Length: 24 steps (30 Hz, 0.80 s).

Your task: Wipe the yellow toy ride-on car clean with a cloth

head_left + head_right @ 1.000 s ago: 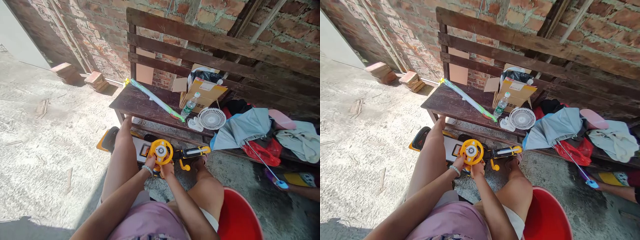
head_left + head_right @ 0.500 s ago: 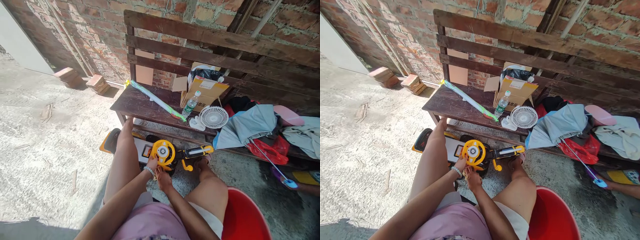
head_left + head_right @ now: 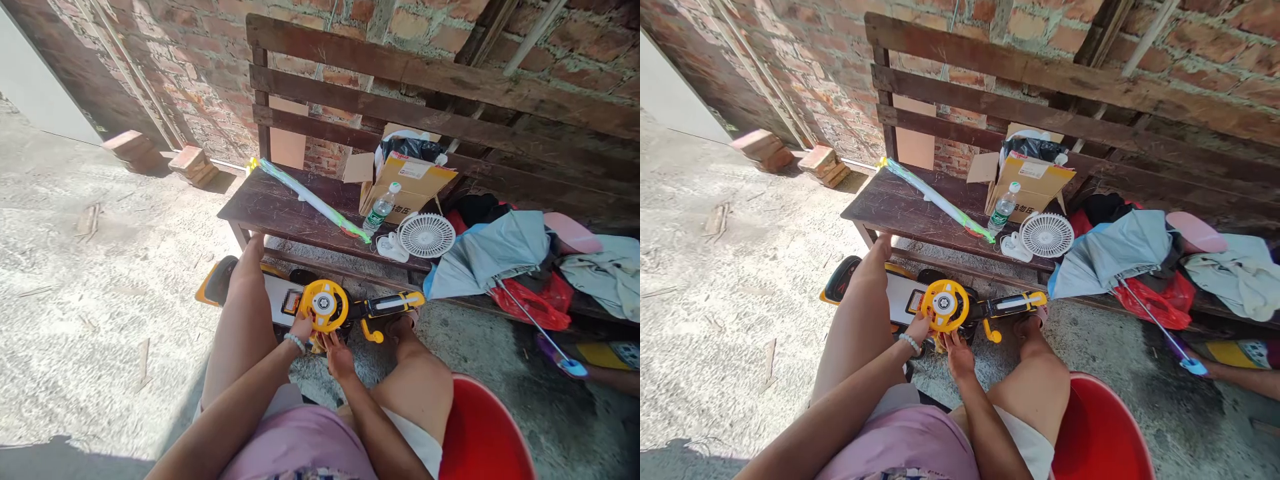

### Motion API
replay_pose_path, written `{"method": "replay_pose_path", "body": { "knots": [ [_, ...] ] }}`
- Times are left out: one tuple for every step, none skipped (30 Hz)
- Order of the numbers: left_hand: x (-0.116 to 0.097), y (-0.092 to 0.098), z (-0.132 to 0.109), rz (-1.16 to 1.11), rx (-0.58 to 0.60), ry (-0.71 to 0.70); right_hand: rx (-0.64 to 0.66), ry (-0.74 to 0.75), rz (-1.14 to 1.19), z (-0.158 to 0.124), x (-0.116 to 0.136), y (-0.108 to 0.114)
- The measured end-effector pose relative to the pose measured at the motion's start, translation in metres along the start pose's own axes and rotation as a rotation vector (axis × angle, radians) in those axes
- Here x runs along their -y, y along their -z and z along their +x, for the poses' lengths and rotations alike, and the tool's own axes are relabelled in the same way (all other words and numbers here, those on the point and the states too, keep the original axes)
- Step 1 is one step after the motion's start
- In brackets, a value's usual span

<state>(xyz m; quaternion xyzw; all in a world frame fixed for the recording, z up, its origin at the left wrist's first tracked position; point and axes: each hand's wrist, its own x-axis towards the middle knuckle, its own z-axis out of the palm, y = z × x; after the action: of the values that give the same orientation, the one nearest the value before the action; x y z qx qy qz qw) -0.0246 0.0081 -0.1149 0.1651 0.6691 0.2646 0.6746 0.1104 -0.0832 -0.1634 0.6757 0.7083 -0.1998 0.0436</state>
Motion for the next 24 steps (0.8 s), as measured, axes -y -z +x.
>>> {"method": "replay_pose_path", "body": {
  "knots": [
    [0.0, 0.0, -0.001, 0.007, 0.0, 0.002, 0.003, -0.002, 0.009, -0.004, -0.003, 0.0],
    [-0.001, -0.001, -0.001, 0.016, -0.001, 0.004, 0.004, -0.002, 0.024, -0.006, -0.003, 0.001],
    [-0.001, -0.001, -0.002, 0.024, -0.004, 0.006, -0.003, -0.006, 0.045, -0.006, -0.002, 0.002],
    [-0.002, -0.002, -0.003, 0.03, -0.007, 0.006, -0.017, -0.018, 0.068, -0.005, 0.001, 0.005],
    [-0.003, -0.002, -0.005, 0.034, -0.01, 0.005, -0.035, -0.038, 0.092, -0.003, 0.004, 0.007],
    [-0.003, -0.002, -0.005, 0.037, -0.012, 0.005, -0.055, -0.068, 0.113, -0.001, 0.007, 0.01],
    [-0.004, -0.002, -0.006, 0.039, -0.014, 0.003, -0.072, -0.104, 0.132, 0.001, 0.008, 0.014],
    [-0.005, -0.002, -0.007, 0.04, -0.014, 0.001, -0.087, -0.141, 0.145, 0.003, 0.008, 0.018],
    [-0.005, -0.002, -0.007, 0.041, -0.013, -0.001, -0.102, -0.177, 0.15, 0.004, 0.006, 0.022],
    [-0.005, -0.002, -0.007, 0.044, -0.012, -0.002, -0.12, -0.215, 0.145, 0.005, 0.003, 0.027],
    [-0.005, -0.002, -0.007, 0.048, -0.012, -0.001, -0.141, -0.253, 0.131, 0.006, -0.002, 0.032],
    [-0.005, -0.002, -0.007, 0.053, -0.013, -0.001, -0.163, -0.292, 0.111, 0.006, -0.008, 0.037],
    [-0.005, -0.002, -0.007, 0.059, -0.013, 0.001, -0.185, -0.332, 0.09, 0.006, -0.014, 0.041],
    [-0.005, -0.003, -0.007, 0.066, -0.012, 0.005, -0.204, -0.367, 0.069, 0.006, -0.019, 0.046],
    [-0.006, -0.003, -0.007, 0.072, -0.011, 0.008, -0.221, -0.391, 0.048, 0.007, -0.023, 0.05],
    [-0.006, -0.003, -0.008, 0.077, -0.008, 0.011, -0.231, -0.402, 0.027, 0.008, -0.026, 0.054],
    [-0.006, -0.003, -0.008, 0.081, -0.003, 0.014, -0.223, -0.399, 0.003, 0.01, -0.028, 0.058],
    [-0.007, -0.002, -0.009, 0.087, 0.003, 0.016, -0.198, -0.392, -0.025, 0.012, -0.028, 0.061],
    [-0.008, -0.002, -0.01, 0.093, 0.008, 0.019, -0.161, -0.384, -0.056, 0.014, -0.027, 0.063],
    [-0.009, -0.001, -0.011, 0.1, 0.011, 0.022, -0.12, -0.379, -0.086, 0.016, -0.026, 0.064],
    [-0.011, 0.0, -0.012, 0.109, 0.013, 0.025, -0.078, -0.375, -0.112, 0.018, -0.025, 0.065],
    [-0.012, 0.0, -0.014, 0.119, 0.014, 0.027, -0.044, -0.368, -0.133, 0.019, -0.024, 0.064],
    [-0.014, 0.001, -0.015, 0.127, 0.015, 0.03, -0.023, -0.356, -0.151, 0.018, -0.023, 0.063],
    [-0.016, 0.001, -0.017, 0.134, 0.015, 0.031, -0.015, -0.337, -0.166, 0.017, -0.023, 0.062]
  ]
}}
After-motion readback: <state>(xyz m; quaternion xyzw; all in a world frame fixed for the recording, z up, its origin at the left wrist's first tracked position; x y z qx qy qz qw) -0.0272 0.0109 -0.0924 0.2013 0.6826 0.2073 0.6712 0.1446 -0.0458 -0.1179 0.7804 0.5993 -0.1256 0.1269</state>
